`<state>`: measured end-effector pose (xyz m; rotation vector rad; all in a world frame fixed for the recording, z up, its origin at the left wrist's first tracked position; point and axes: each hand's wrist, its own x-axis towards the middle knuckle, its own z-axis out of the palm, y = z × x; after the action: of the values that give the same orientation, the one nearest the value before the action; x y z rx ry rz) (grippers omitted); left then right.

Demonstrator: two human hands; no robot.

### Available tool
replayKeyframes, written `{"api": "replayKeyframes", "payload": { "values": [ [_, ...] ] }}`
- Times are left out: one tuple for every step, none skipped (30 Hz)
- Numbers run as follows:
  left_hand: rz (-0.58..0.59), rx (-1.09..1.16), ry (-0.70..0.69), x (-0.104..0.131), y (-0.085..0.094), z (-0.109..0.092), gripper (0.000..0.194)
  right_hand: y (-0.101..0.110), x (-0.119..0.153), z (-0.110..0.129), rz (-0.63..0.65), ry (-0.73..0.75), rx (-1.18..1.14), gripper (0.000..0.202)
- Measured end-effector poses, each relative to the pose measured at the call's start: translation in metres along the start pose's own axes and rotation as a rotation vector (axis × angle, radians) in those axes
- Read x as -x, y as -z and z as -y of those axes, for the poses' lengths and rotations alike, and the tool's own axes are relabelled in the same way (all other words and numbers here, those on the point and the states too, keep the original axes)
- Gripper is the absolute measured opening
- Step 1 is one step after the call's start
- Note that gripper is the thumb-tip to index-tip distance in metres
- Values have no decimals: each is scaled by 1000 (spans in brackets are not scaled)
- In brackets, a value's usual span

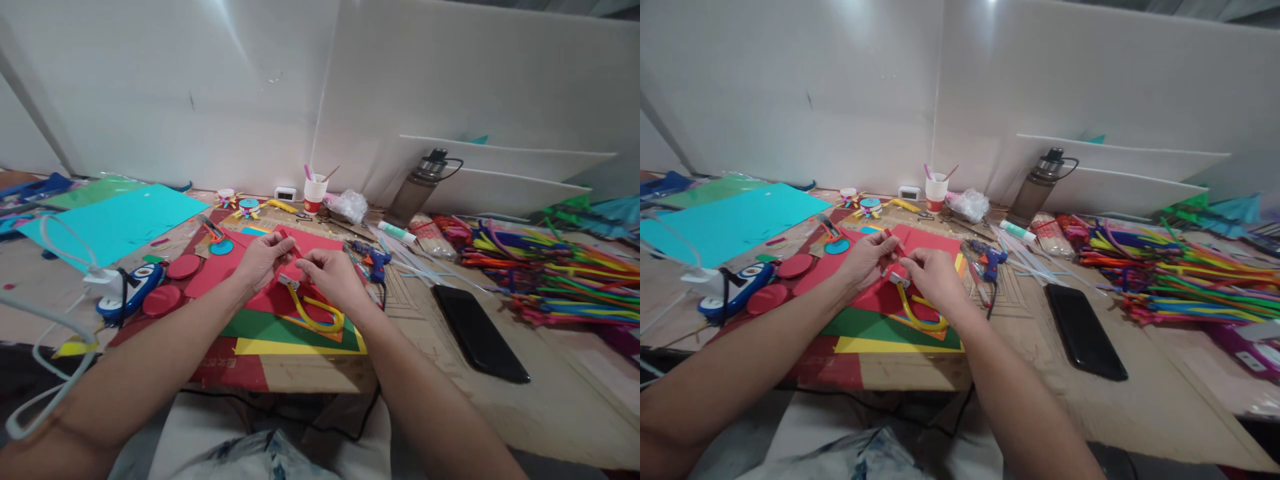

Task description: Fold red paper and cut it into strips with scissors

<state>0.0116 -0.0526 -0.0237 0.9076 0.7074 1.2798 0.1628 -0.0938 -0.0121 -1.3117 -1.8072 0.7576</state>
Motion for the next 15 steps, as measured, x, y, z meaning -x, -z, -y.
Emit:
{"api": "replayKeyframes", "payload": {
  "values": [
    [-1,2,-6,0,0,0,37,0,0,0,1,1,-4,27],
    [-2,5,-11,-1,1,0,37,0,0,1,3,1,-8,27],
    [-4,8,-13,-1,1,0,37,0,1,1,5,1,-11,27],
    [-7,13,-16,-1,2,0,37,0,1,1,7,1,-11,27],
    [-10,17,-17,-1,2,0,37,0,1,2,8,2,-9,28],
    [-12,19,-17,-2,2,0,37,0,1,2,7,5,-7,28],
    [-12,19,-18,-2,3,-1,37,0,1,2,6,8,-5,28],
    [-12,18,-17,-2,3,-1,36,0,1,2,5,11,-5,28],
    [-10,16,-14,-1,2,-1,36,0,1,2,6,13,-6,28],
    [-11,14,-12,-1,2,-1,36,0,1,2,7,13,-5,28],
    [-13,11,-11,-1,2,-2,37,0,1,2,9,12,-3,27],
    [-18,9,-12,-1,2,-2,37,0,1,2,10,11,1,27],
    [-23,5,-15,0,1,-2,37,0,1,2,12,10,7,27],
    [-27,0,-21,0,1,-2,37,0,1,2,12,9,15,26],
    [-30,-5,-29,0,1,-2,38,0,1,2,14,8,24,25]
  ]
}}
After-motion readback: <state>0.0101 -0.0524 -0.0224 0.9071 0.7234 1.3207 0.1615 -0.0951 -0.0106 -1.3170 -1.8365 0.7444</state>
